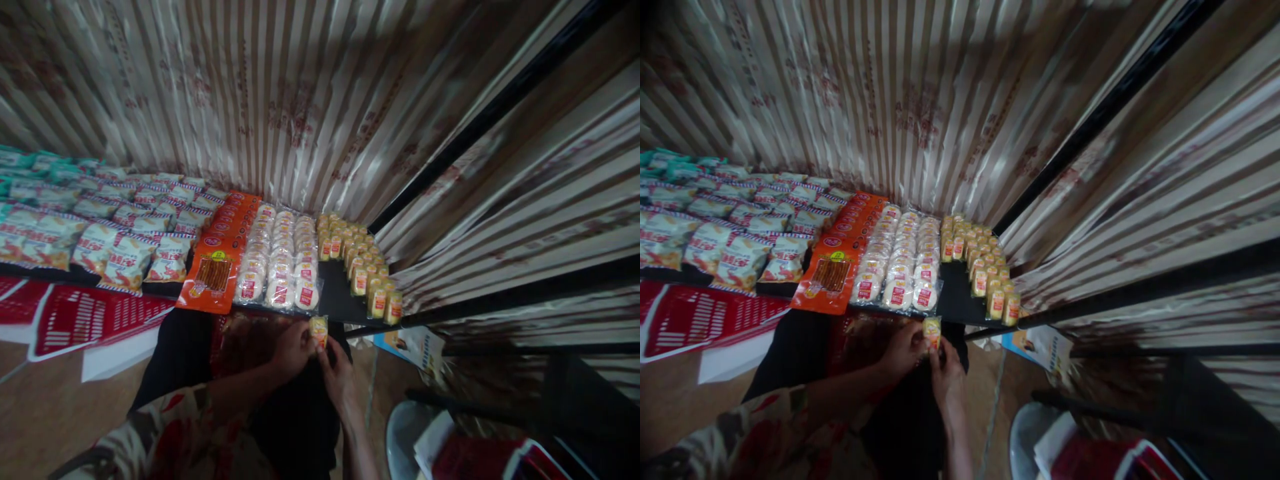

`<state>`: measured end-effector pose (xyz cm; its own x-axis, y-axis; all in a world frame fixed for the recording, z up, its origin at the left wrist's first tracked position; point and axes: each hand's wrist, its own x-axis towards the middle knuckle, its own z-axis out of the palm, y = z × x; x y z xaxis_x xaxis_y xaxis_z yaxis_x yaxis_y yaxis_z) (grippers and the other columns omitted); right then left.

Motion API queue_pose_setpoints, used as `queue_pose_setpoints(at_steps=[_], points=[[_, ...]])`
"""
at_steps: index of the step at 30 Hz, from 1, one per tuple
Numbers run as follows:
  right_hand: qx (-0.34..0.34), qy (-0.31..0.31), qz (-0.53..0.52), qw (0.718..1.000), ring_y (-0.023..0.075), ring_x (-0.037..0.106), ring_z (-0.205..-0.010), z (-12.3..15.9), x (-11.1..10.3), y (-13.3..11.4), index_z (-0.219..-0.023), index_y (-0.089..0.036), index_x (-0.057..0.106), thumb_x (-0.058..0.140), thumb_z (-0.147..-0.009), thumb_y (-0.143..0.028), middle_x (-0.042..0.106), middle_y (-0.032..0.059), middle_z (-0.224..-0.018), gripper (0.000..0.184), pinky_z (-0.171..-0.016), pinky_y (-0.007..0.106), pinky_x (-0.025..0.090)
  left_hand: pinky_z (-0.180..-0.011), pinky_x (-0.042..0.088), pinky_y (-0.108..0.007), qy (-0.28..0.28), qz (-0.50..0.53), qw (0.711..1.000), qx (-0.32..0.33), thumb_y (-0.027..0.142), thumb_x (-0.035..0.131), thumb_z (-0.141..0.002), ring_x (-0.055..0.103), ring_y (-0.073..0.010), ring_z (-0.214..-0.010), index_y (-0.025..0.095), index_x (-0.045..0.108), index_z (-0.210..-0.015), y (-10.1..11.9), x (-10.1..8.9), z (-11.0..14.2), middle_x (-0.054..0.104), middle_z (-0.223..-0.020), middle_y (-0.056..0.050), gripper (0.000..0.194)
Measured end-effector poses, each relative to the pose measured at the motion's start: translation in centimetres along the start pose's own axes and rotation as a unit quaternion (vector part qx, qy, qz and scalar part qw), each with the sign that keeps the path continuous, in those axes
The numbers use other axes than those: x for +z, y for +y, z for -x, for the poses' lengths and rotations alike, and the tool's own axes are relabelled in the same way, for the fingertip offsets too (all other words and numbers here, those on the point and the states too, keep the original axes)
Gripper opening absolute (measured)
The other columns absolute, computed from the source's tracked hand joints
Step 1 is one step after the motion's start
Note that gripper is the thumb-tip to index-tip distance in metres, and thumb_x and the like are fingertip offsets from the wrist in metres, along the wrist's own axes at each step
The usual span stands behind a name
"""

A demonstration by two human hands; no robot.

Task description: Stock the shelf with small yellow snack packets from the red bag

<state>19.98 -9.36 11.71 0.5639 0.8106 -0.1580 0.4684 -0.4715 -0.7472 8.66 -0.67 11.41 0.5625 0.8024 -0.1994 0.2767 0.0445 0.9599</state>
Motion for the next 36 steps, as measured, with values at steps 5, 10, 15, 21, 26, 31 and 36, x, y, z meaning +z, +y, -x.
queue_pose_setpoints(at_steps=[5, 10, 15, 21, 26, 31, 36], points=[[-0.011, 0.116, 0.083, 0.990, 0.0313, 0.064, -0.101, -1.0, -1.2, -0.5, -0.114, -0.008, 0.066, 0.041, -0.082, -0.059, 0.068, 0.0215, -0.112, 0.066, -0.087, 0.043, 0.051, -0.076, 0.046, -0.026, -0.010, -0.069, 0.998, -0.007, 0.020, 0.052, -0.080, 0.059, -0.0142, -0.079, 0.017, 0.060, -0.087, 2.6, 1.2, -1.8, 0.065, -0.089, -0.003, 0.011], [-0.044, 0.186, 0.096, 0.977, 0.0234, 0.063, -0.076, -2.3, -1.7, -0.6, -0.113, -0.007, 0.066, 0.039, -0.085, -0.059, 0.069, 0.0191, -0.098, 0.065, -0.073, 0.037, 0.052, -0.073, 0.045, -0.025, -0.003, -0.115, 0.993, 0.004, 0.020, 0.052, -0.081, 0.058, -0.0137, -0.078, 0.019, 0.058, -0.086, 3.7, 2.5, -3.6, 0.063, -0.086, -0.001, 0.008], [-0.050, 0.208, 0.073, 0.974, 0.0219, 0.062, -0.074, -4.1, -2.2, 1.2, -0.118, -0.006, 0.064, 0.045, -0.084, -0.057, 0.068, 0.0186, -0.096, 0.064, -0.068, 0.034, 0.052, -0.072, 0.046, -0.025, 0.004, -0.132, 0.991, 0.028, 0.017, 0.053, -0.081, 0.058, -0.0148, -0.077, 0.022, 0.056, -0.080, 5.2, 3.6, -4.9, 0.066, -0.086, -0.003, 0.006], [-0.070, 0.211, 0.032, 0.974, 0.0214, 0.065, -0.076, -5.9, -1.8, 2.6, -0.125, -0.006, 0.059, 0.049, -0.083, -0.049, 0.069, 0.0176, -0.099, 0.060, -0.072, 0.034, 0.053, -0.076, 0.047, -0.027, 0.032, -0.169, 0.985, 0.008, 0.019, 0.049, -0.084, 0.062, -0.0167, -0.084, 0.022, 0.057, -0.084, 6.5, 4.3, -6.6, 0.068, -0.092, -0.005, 0.008], [-0.088, 0.222, -0.002, 0.971, 0.0232, 0.066, -0.085, -7.7, -0.9, 2.0, -0.129, -0.007, 0.055, 0.048, -0.082, -0.042, 0.067, 0.0195, -0.111, 0.059, -0.078, 0.038, 0.054, -0.077, 0.047, -0.028, 0.046, -0.239, 0.970, -0.021, 0.022, 0.049, -0.087, 0.064, -0.0187, -0.090, 0.020, 0.060, -0.092, 8.2, 4.2, -8.3, 0.069, -0.101, -0.007, 0.013], [-0.131, 0.248, -0.016, 0.960, 0.0252, 0.064, -0.094, -10.0, -0.7, 0.7, -0.130, -0.006, 0.053, 0.045, -0.081, -0.037, 0.063, 0.0215, -0.120, 0.059, -0.085, 0.043, 0.052, -0.075, 0.049, -0.028, 0.049, -0.261, 0.963, -0.035, 0.027, 0.046, -0.092, 0.066, -0.0199, -0.095, 0.019, 0.061, -0.101, 10.0, 4.1, -10.5, 0.069, -0.108, -0.008, 0.019], [-0.154, 0.241, -0.008, 0.958, 0.0265, 0.061, -0.110, -12.8, -0.5, 0.2, -0.129, -0.008, 0.054, 0.044, -0.079, -0.034, 0.062, 0.0209, -0.126, 0.057, -0.094, 0.044, 0.049, -0.077, 0.050, -0.031, 0.063, -0.239, 0.967, -0.059, 0.023, 0.048, -0.091, 0.067, -0.0228, -0.095, 0.016, 0.061, -0.104, 10.6, 3.9, -13.3, 0.069, -0.108, -0.012, 0.020]])
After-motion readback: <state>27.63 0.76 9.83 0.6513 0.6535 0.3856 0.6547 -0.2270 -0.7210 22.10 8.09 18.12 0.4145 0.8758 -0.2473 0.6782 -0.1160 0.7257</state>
